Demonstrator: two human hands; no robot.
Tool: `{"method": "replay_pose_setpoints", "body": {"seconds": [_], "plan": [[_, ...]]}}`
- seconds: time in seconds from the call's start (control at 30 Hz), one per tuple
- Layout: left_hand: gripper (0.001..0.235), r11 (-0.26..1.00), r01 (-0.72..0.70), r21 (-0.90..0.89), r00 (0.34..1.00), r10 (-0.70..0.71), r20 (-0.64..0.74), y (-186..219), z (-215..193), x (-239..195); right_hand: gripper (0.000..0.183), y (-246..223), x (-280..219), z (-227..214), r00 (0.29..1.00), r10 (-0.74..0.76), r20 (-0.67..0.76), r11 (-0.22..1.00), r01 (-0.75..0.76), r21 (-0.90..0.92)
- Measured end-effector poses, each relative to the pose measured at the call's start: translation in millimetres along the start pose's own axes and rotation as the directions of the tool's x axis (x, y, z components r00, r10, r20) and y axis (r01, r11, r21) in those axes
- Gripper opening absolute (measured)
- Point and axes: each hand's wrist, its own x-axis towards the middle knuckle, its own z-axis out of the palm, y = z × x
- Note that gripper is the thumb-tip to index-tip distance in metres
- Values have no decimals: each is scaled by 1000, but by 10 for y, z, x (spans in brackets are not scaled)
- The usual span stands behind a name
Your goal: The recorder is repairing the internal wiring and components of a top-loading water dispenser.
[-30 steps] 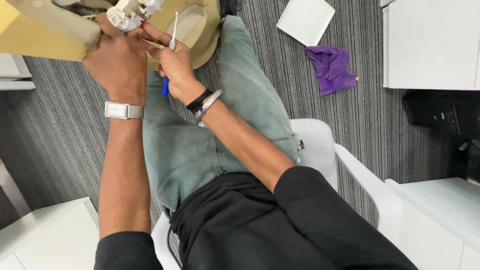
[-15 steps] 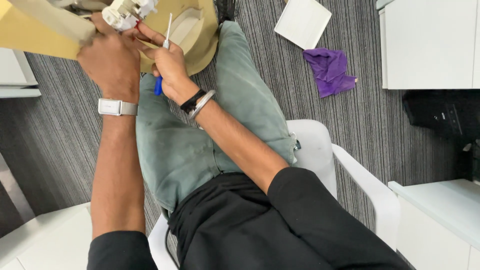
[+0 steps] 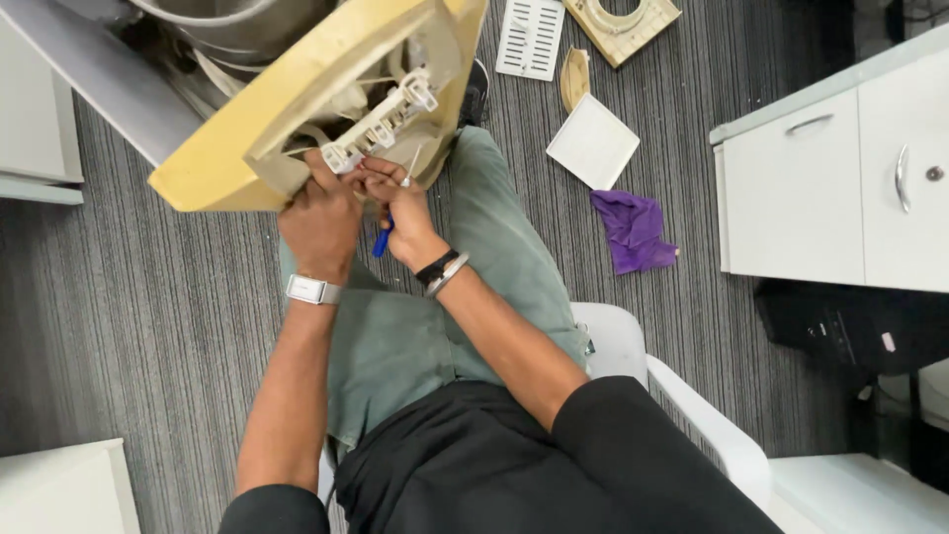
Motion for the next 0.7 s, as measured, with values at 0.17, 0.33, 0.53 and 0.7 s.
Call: {"method": "replay_pose_setpoints", "body": {"seconds": [0.17, 0.33, 0.53, 0.7], "plan": [[55, 1000, 22, -23, 999, -23, -49, 47, 50, -6, 36, -213, -105, 138, 997, 28, -66, 999, -27, 28], [55, 999, 37, -35, 999, -38, -30, 64, 47, -11, 35, -194, -60, 59, 998, 18, -53, 1000, -17, 3], [59, 997, 23, -73, 999, -20, 46, 72, 49, -41, 32, -316, -103, 189, 995, 29, -93, 998, -24, 52], [57, 998, -24, 52, 996, 19, 84, 60, -6, -42, 35, -293, -67, 250, 984, -14, -177, 1000, 8, -30]]}}
